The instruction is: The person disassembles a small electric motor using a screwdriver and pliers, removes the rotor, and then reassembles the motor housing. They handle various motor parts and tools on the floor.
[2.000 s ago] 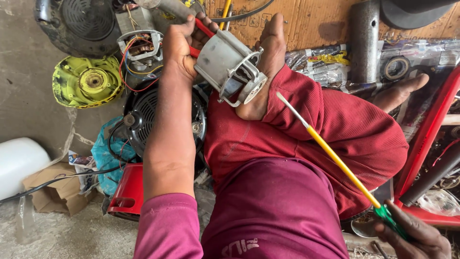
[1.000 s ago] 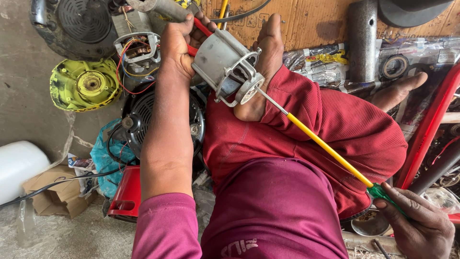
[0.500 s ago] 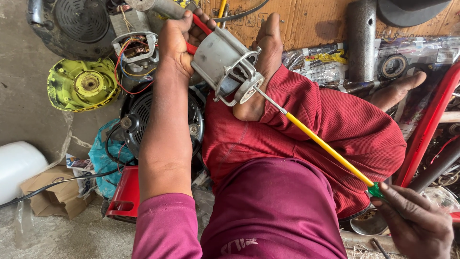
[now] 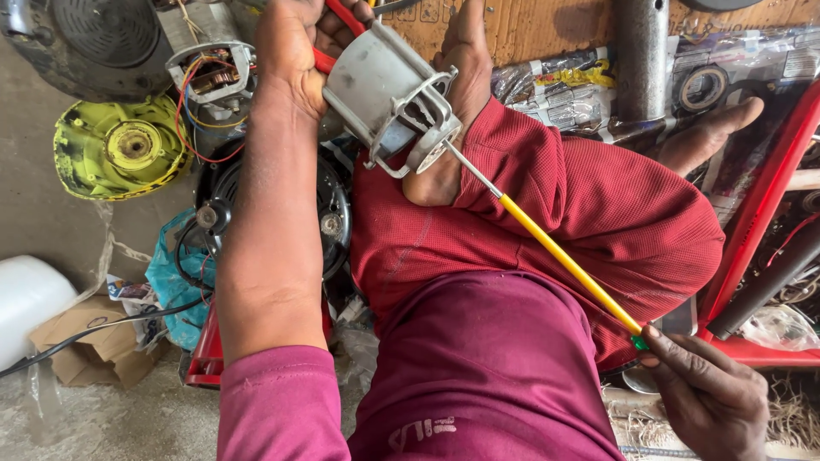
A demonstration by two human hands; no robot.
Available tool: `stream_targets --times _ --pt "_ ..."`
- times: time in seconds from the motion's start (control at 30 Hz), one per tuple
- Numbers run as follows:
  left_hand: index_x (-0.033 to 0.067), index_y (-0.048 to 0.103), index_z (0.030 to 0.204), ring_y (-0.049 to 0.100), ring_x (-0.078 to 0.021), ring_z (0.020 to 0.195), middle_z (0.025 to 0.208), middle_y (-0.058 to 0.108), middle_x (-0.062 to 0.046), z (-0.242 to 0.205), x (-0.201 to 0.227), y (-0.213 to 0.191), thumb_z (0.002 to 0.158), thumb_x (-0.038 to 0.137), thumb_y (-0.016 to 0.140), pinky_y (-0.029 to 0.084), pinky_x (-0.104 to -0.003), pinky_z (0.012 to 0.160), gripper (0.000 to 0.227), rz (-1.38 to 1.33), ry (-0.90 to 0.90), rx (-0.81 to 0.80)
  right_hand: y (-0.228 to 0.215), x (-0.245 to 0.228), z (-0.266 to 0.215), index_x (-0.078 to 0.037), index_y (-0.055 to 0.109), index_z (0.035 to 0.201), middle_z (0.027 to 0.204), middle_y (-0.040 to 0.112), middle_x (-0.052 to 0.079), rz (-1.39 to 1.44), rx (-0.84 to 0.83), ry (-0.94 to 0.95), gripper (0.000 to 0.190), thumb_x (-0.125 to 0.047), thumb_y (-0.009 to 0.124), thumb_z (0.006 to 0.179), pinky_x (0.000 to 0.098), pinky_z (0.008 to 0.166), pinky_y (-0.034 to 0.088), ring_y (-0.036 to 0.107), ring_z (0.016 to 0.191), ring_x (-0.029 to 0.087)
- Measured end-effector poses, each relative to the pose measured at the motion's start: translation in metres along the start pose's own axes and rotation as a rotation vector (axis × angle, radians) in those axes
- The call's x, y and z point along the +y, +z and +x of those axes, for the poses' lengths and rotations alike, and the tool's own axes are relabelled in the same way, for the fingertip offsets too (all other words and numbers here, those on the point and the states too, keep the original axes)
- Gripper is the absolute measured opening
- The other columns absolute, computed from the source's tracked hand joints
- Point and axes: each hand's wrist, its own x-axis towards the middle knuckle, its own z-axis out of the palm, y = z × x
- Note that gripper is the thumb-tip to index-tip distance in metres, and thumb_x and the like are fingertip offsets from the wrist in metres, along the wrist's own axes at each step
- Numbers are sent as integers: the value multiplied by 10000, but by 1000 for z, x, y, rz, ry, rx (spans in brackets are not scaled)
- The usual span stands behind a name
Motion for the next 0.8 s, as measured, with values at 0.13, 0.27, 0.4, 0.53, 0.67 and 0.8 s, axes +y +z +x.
stream_targets --times 0.13,0.27,0.4,0.53,0.67,0.8 --pt "-64 645 1035 721 -284 833 949 724 -214 -1 -3 -4 1016 220 540 639 -399 773 303 41 27 -46 1 15 -14 0 729 1296 949 794 143 214 -28 294 420 54 735 879 213 641 532 687 706 103" --pt "-62 660 1026 718 -273 758 888 730 -213 7 -7 -14 1023 323 530 639 -399 679 406 57 37 -22 -1 16 -16 15 740 1329 947 803 184 285 -2 455 434 84 735 900 231 608 536 672 689 137" --pt "-64 663 1064 713 -282 777 914 730 -212 17 -10 -24 1034 337 555 644 -427 688 416 -36 -26 10 -3 5 -8 -18 720 1216 1034 756 158 24 45 68 379 45 766 846 206 785 620 766 885 137" --pt "-85 656 1038 716 -297 774 902 723 -220 26 -12 -36 1010 334 566 642 -425 684 429 -47 -74 35 9 -5 -3 10 721 1207 1076 753 175 -8 138 27 318 57 779 897 216 830 623 767 942 164" --pt "-74 652 1062 712 -301 792 920 724 -222 37 -19 -47 1003 293 579 645 -447 704 379 -131 -53 129 18 -11 -2 14 727 1192 1059 752 182 -57 161 -6 330 45 803 873 230 810 631 766 941 188" --pt "-61 651 1023 699 -290 746 875 715 -218 45 -26 -60 991 288 605 637 -446 652 354 -79 -59 77 21 -15 1 8 736 1135 1031 753 170 -104 145 -60 279 22 813 867 231 775 628 769 899 176"
